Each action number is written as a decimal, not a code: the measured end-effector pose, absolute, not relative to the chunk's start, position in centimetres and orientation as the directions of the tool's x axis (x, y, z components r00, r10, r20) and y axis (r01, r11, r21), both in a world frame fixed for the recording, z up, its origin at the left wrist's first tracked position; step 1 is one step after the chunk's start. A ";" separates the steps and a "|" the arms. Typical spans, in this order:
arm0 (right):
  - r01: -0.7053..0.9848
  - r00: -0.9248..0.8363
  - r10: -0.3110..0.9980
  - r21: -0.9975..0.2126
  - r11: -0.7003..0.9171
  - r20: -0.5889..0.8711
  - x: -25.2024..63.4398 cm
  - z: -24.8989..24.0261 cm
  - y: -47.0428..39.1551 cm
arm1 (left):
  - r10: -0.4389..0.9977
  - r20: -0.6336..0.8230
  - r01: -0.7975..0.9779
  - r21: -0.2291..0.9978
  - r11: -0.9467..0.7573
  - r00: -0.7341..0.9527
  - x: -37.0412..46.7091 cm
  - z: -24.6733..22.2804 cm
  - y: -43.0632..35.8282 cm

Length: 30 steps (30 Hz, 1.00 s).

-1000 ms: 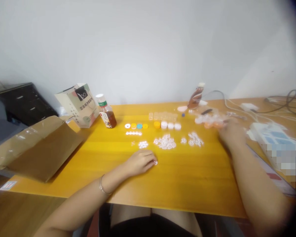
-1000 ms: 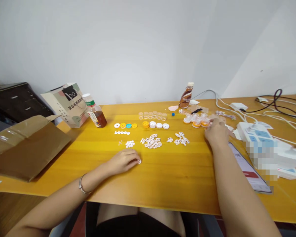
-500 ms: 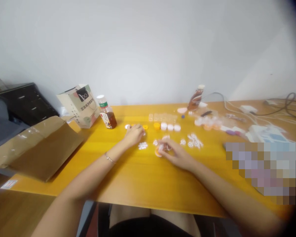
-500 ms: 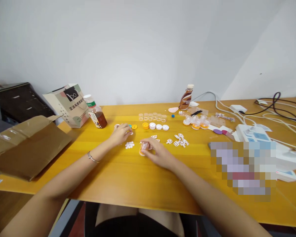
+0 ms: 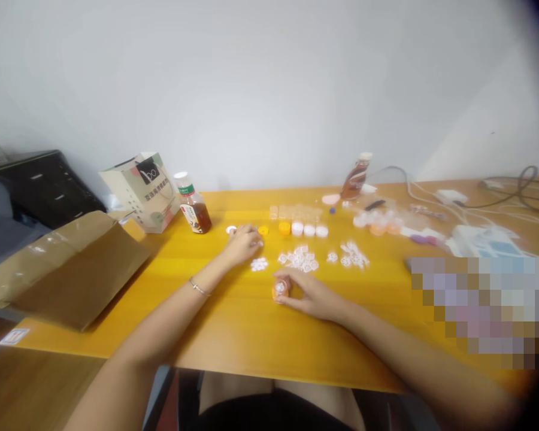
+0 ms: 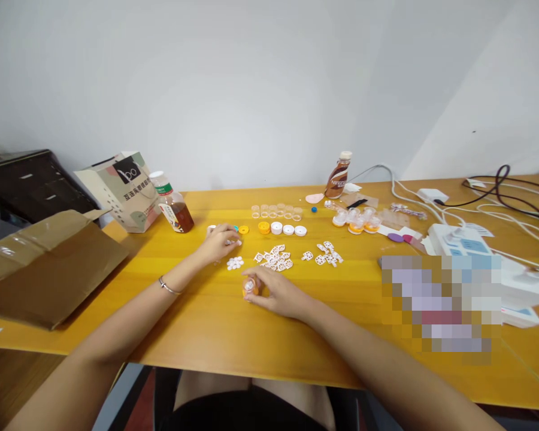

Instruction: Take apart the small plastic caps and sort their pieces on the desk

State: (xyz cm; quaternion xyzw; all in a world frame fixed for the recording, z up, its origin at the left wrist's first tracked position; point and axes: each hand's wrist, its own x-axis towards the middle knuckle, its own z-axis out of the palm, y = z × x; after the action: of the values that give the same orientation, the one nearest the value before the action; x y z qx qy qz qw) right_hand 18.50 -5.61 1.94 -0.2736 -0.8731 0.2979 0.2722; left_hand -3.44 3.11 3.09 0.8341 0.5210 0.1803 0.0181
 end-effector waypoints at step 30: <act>0.642 -0.579 0.760 -0.410 0.648 0.294 17.9 2.3 -6.1 | 0.809 0.295 0.472 0.690 -0.548 0.508 -0.3 0.9 -7.3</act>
State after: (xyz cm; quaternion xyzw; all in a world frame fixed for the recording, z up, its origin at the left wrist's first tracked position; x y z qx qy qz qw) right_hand 17.93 -6.07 2.33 -0.3989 -0.8790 0.1304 0.2262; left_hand -0.26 -7.30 0.86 0.8242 0.3887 0.3081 0.2734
